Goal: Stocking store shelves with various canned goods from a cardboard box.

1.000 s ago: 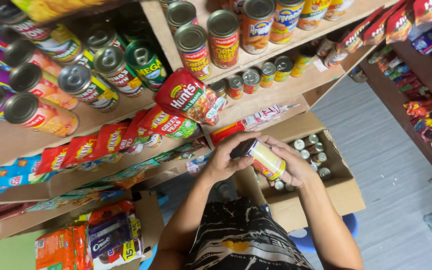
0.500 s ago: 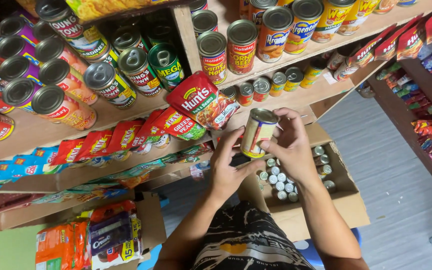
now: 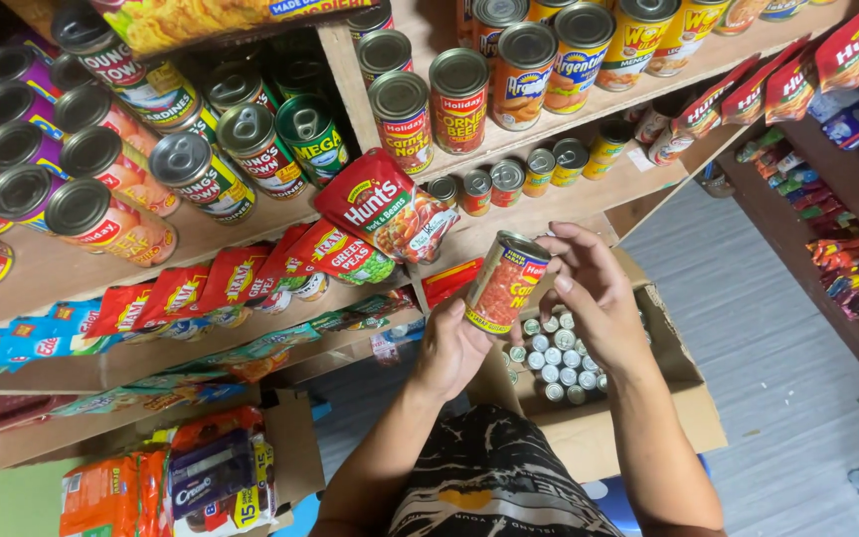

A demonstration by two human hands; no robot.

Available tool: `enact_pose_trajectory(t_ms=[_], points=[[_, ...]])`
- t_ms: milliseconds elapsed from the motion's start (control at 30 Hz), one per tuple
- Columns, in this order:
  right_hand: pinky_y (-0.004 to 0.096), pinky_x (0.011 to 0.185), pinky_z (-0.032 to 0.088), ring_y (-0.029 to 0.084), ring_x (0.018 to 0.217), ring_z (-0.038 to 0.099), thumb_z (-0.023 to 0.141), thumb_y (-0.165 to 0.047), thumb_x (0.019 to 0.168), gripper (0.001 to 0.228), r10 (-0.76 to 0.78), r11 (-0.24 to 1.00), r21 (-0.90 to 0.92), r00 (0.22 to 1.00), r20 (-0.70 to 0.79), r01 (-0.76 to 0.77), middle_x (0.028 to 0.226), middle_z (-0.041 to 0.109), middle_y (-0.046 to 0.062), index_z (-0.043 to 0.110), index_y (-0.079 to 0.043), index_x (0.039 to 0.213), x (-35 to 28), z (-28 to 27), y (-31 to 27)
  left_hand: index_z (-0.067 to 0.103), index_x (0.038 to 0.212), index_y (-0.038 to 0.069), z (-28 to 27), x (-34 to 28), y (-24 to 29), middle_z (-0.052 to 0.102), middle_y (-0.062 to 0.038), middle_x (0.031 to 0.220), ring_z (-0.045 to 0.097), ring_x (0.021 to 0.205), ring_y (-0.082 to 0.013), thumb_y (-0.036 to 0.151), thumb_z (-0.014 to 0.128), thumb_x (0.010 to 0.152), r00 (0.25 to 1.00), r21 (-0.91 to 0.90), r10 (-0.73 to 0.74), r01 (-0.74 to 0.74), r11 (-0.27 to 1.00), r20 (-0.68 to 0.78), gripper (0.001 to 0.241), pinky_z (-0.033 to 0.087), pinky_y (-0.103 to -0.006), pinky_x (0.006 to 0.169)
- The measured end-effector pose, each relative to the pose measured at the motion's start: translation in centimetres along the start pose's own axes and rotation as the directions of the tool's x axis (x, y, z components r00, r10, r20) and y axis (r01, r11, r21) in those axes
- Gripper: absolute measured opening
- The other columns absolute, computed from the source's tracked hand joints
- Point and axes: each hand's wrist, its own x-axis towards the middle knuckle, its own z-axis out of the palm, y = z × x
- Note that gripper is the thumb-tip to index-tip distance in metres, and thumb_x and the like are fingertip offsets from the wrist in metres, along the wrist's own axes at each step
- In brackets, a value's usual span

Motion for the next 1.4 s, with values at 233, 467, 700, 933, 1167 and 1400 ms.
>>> enact_pose_trajectory(t_ms=[233,467,700,933,1167,1400], points=[[0.035,0.084,0.057,0.021,0.118,0.059,0.073,0.002,0.090,0.073,0.047,0.995,-0.096,0.995,0.086,-0.039,0.142,0.057,0.015,0.043,0.001,0.157,-0.7,1.0,-0.3,0.053,0.142,-0.003,0.5,-0.2,0.5,0.067,-0.015,0.117,0.066,0.104,-0.0233,0.047,0.040,0.113,0.995,-0.117,-0.050,0.060,0.991,0.082,0.059,0.052,-0.0424,0.099],[0.041,0.120,0.048,0.024,0.139,0.056,0.083,0.004,0.081,0.078,-0.257,0.889,-0.342,0.949,0.181,0.306,0.149,0.056,0.016,0.047,0.006,0.150,2.1,3.1,-5.7,0.036,0.158,-0.001,-4.7,-2.1,-0.1,0.064,-0.017,0.127,0.067,0.114,-0.0237,0.031,0.058,0.108,0.971,0.554,0.176,-0.060,0.831,-0.159,0.064,0.053,-0.0424,0.104],[0.033,0.113,0.054,0.016,0.128,0.063,0.081,0.001,0.098,0.059,-0.332,0.831,-0.336,0.880,0.340,0.443,0.139,0.064,0.009,0.050,0.003,0.148,14.9,4.2,-12.2,0.055,0.145,0.009,4.8,0.5,12.6,0.058,-0.015,0.147,0.061,0.137,-0.0325,0.017,0.076,0.096,0.802,0.957,0.525,-0.271,-0.104,0.284,0.055,0.052,-0.0418,0.116],[0.029,0.075,0.052,0.011,0.084,0.062,0.075,-0.033,0.102,0.030,-0.112,0.645,-0.693,0.937,0.330,0.321,0.096,0.072,0.002,0.074,-0.005,0.113,32.3,6.6,-10.1,0.032,0.159,-0.001,3.9,4.9,13.8,0.025,-0.032,0.165,0.031,0.154,-0.0502,0.027,0.080,0.096,0.750,0.893,0.554,-0.109,-0.436,0.362,0.084,0.032,-0.0548,0.128],[0.032,0.077,0.057,0.014,0.080,0.070,0.062,-0.033,0.102,0.030,0.009,0.596,-0.730,0.906,0.422,0.334,0.095,0.078,0.004,0.076,-0.007,0.109,47.4,7.0,-3.2,0.023,0.158,-0.008,3.2,5.9,13.1,0.021,-0.037,0.164,0.031,0.153,-0.0517,0.033,0.079,0.093,0.805,0.937,0.543,-0.043,-0.347,0.238,0.096,0.034,-0.0513,0.124],[0.040,0.081,0.056,0.024,0.089,0.072,0.056,-0.036,0.108,0.034,-0.006,0.248,-0.928,0.958,0.286,0.278,0.102,0.074,0.014,0.071,-0.007,0.117,53.0,8.0,-0.5,0.028,0.157,-0.010,3.1,5.9,13.3,0.024,-0.040,0.162,0.037,0.150,-0.0528,0.030,0.080,0.092,0.798,0.936,0.551,-0.049,-0.348,0.246,0.092,0.040,-0.0506,0.121]])
